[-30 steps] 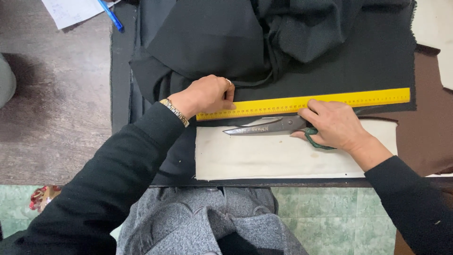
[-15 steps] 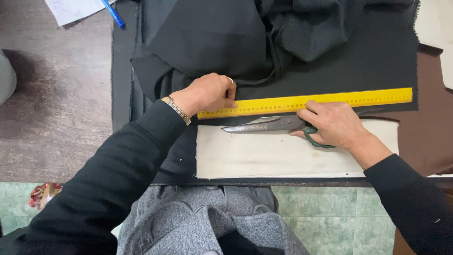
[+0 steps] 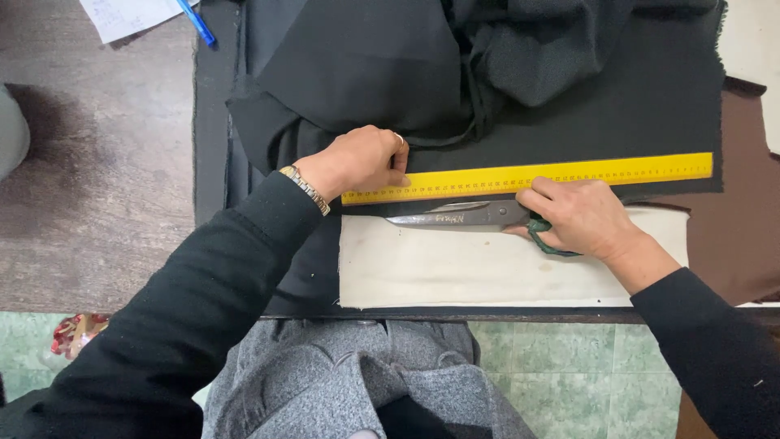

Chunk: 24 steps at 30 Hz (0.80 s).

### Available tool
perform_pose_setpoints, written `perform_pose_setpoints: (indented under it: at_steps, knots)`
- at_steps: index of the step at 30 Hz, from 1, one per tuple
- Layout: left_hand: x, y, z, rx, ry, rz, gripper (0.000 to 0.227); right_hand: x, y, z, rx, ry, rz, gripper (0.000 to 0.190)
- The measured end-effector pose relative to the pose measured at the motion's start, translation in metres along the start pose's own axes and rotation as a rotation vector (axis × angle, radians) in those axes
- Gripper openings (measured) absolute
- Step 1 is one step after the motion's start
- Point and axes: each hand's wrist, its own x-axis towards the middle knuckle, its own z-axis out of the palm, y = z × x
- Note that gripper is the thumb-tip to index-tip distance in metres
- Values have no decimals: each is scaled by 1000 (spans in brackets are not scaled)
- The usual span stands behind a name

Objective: The person cuts a piece of black fabric using shears and a yellow ruler on a work table. They measure and trim the fabric, then fold and align the cut piece with other fabric layers.

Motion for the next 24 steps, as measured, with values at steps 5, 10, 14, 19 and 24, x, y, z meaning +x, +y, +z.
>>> perform_pose_setpoints:
  at_steps: [5,10,14,19,24]
  knots:
    - [0,0,0,4,-5,5,20,0,1,2,12,-23,-5,37]
    - [4,-3,3,20,-6,20,19,-2,2,7,25,-28,-7,36]
    - [1,-1,1,14,-10,9,18,-3,0,3,8,-16,2,37]
    - [5,-4,3,26,-4,2,17,-12,1,-3,-30,65,0,43]
    - [4,-6,-1,63,-2,28,21,-28,-1,-1,9,172,1,51]
